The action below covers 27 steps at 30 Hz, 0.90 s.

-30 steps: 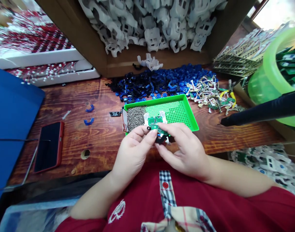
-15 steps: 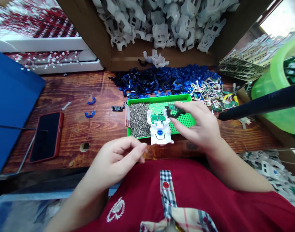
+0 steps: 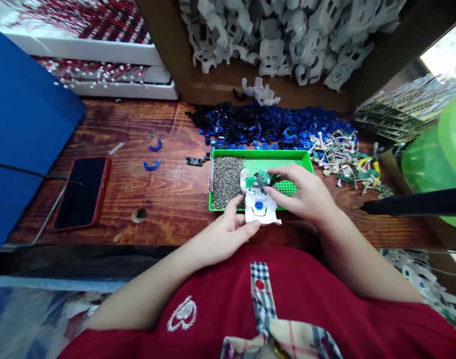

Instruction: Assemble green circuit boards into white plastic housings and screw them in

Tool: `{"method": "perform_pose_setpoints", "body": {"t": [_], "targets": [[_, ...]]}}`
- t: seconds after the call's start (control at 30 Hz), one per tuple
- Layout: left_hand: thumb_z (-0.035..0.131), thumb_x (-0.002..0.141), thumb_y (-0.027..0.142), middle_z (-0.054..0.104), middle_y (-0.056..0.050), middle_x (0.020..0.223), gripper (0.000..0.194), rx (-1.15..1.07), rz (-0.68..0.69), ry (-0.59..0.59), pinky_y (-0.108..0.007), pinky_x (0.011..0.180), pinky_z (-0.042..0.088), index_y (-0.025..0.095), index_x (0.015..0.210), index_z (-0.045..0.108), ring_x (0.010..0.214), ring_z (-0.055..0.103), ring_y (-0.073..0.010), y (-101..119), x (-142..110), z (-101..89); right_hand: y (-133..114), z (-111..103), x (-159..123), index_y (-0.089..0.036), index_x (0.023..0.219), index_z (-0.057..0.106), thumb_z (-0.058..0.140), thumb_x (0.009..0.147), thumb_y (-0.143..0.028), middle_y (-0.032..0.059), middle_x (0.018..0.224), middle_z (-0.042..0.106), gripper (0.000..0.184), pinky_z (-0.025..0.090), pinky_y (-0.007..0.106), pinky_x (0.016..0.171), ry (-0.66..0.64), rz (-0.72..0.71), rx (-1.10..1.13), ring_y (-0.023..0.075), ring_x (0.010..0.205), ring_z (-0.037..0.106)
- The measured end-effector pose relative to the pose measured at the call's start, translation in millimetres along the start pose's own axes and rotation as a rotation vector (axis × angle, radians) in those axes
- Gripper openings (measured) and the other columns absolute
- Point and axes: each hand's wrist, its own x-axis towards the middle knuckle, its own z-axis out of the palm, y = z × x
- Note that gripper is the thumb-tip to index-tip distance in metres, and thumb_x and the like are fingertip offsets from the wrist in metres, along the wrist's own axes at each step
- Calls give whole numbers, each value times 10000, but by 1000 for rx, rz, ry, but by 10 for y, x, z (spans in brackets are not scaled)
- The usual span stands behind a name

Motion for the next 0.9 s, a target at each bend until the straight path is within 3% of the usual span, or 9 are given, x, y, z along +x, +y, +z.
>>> {"method": "perform_pose_setpoints", "body": {"t": [0.17,0.3,0.47,0.73,0.9], "targets": [[642,788,341,651,-102,1093,471,-180,-50,-70,-365,792,510,205,1197,451,889,667,-201,36,165,55,-55,-75,-99,-186,1067,588,627,788,-371,60,1027,639,337,520,310,825,-97,0,98,166,934,616],[689,749,215,636,-73,1100,473,-327,-45,-68,-307,792,497,206,1158,452,909,649,-164,56,182,96,-104,-129,-166,-184,1071,580,631,788,-354,58,1042,625,334,518,306,855,-120,-41,114,159,966,604],[693,724,125,619,-56,1131,539,-374,116,-67,-309,928,430,206,1184,425,1046,592,-167,39,131,161,-176,-189,-213,-180,1094,584,664,761,-349,91,1139,546,382,510,328,918,-71,-109,76,172,1051,566],[691,732,147,599,-71,1165,556,-303,132,-63,-333,938,409,202,1217,425,1030,581,-177,45,85,242,-298,-273,-220,-135,1076,581,647,774,-316,127,1141,570,358,515,374,926,-44,-292,-88,219,1096,548],[694,730,138,586,-64,1208,544,-314,160,-57,-335,956,397,215,1207,442,1083,558,-194,32,94,235,-333,-294,-225,-151,1053,586,645,777,-325,96,1111,592,331,433,449,1024,-12,-299,-108,222,1113,546]]}}
